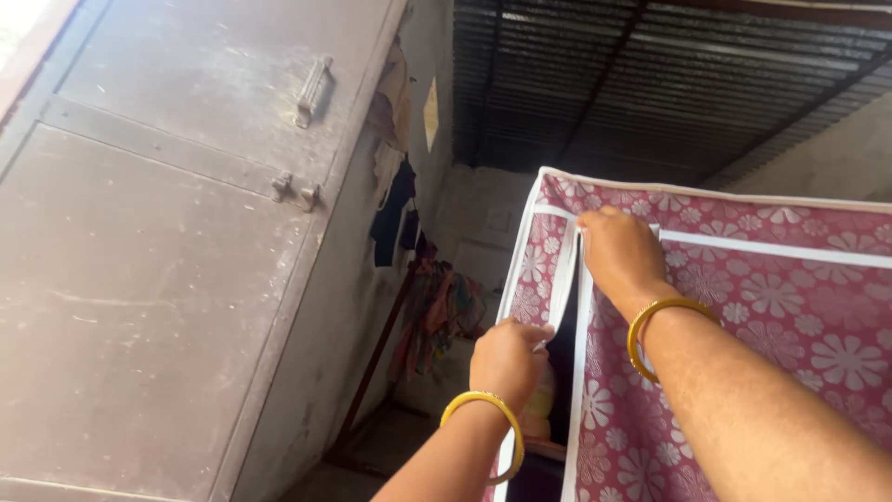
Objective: The person wipes a pair of sneakers with a pink cloth, then ties the laces and places the shoes on the top shelf of a shoe rack. The person then zips the shoe rack cover closed.
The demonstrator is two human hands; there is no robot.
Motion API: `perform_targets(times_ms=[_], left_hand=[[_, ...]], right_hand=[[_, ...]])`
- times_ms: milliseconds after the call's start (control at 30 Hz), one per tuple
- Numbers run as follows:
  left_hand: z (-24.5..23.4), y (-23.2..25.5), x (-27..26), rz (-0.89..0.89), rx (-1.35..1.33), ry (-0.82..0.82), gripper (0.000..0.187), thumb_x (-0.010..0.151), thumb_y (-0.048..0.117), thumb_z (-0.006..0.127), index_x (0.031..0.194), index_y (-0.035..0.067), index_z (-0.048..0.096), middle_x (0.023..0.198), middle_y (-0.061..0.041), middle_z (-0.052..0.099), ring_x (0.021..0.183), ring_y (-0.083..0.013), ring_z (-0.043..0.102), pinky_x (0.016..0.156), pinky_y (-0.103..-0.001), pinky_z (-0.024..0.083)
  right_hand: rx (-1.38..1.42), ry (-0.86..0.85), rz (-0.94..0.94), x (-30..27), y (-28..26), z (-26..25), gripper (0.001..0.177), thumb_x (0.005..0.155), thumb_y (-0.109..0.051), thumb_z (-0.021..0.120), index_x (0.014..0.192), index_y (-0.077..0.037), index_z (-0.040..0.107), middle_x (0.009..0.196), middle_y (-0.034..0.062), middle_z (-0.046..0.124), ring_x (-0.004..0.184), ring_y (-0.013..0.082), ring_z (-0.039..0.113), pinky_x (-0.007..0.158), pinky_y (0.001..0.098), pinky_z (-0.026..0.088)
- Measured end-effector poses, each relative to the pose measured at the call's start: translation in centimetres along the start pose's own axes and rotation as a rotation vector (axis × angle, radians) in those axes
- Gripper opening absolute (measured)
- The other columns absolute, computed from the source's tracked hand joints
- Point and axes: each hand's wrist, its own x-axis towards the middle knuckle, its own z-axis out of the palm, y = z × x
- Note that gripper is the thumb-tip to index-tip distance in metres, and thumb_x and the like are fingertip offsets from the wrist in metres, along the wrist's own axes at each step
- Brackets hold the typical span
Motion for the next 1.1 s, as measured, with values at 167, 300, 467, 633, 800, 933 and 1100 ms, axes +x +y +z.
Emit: perform_targets(times_ms=[167,300,467,633,800,933,1100], left_hand=[[0.8,-0.3,-0.7,-0.017,-0.044,0.002,0.035,0.080,0.010,0.075,0.112,0.022,0.079,0.106,-0.009,0.071,0.101,-0.0280,0.070,0.091,-0.038,0.054],[0.8,-0.1,-1.4,-0.047,-0.075,-0.008,0.041,0.080,0.009,0.073,0.118,0.024,0.077,0.107,-0.009,0.069,0.097,-0.0272,0.071,0.089,-0.038,0.054],[1.4,-0.8,-2.2,-0.076,-0.085,0.003,0.044,0.080,0.005,0.069,0.119,0.024,0.077,0.101,-0.010,0.070,0.091,-0.0243,0.071,0.086,-0.035,0.056],[1.5,-1.2,-4.1,-0.070,-0.106,0.051,0.050,0.076,0.000,0.064,0.121,0.021,0.074,0.095,-0.009,0.069,0.085,-0.0242,0.070,0.081,-0.035,0.056],[1.7,-2.2,-6.2,-0.254,-0.143,-0.016,0.035,0.074,0.008,0.072,0.108,0.013,0.065,0.081,-0.007,0.069,0.076,-0.0239,0.070,0.074,-0.034,0.055],[2.9,-4.2,-9.4,-0.243,-0.154,0.014,0.034,0.067,0.011,0.078,0.097,0.011,0.063,0.080,-0.006,0.068,0.076,-0.0243,0.068,0.073,-0.035,0.055],[2.3,-5.0,-10.8,-0.300,-0.113,-0.036,0.031,0.067,0.011,0.075,0.095,0.011,0.061,0.078,-0.007,0.067,0.076,-0.0257,0.069,0.074,-0.037,0.055]], right_hand=[[0.049,-0.011,0.108,-1.6,-0.9,-1.6,0.023,0.097,-0.016,0.065,0.118,-0.014,0.077,0.121,0.0117,0.071,0.109,0.0370,0.067,0.090,0.0475,0.055],[0.101,-0.006,0.131,-2.5,0.0,-0.5,0.019,0.094,-0.016,0.069,0.110,-0.014,0.079,0.117,0.0127,0.072,0.104,0.0361,0.070,0.087,0.0469,0.057],[0.177,0.027,-0.030,-4.7,1.0,1.2,0.010,0.083,-0.014,0.075,0.089,-0.008,0.081,0.100,0.0133,0.076,0.089,0.0336,0.074,0.084,0.0436,0.058],[0.188,-0.008,-0.040,-9.0,0.0,1.2,0.010,0.077,-0.018,0.075,0.081,-0.009,0.079,0.093,0.0134,0.075,0.083,0.0351,0.072,0.079,0.0457,0.057],[0.258,-0.053,-0.092,-12.9,-0.8,1.4,0.016,0.072,-0.022,0.079,0.078,-0.008,0.077,0.088,0.0127,0.074,0.082,0.0344,0.071,0.076,0.0455,0.056],[0.258,-0.089,-0.019,-16.5,-2.0,1.0,0.014,0.076,-0.022,0.077,0.081,-0.009,0.078,0.090,0.0113,0.075,0.081,0.0342,0.071,0.073,0.0458,0.056],[0.319,-0.041,-0.055,-18.9,-2.1,2.3,0.012,0.076,-0.018,0.075,0.082,-0.008,0.077,0.087,0.0100,0.074,0.079,0.0334,0.072,0.073,0.0442,0.057]])
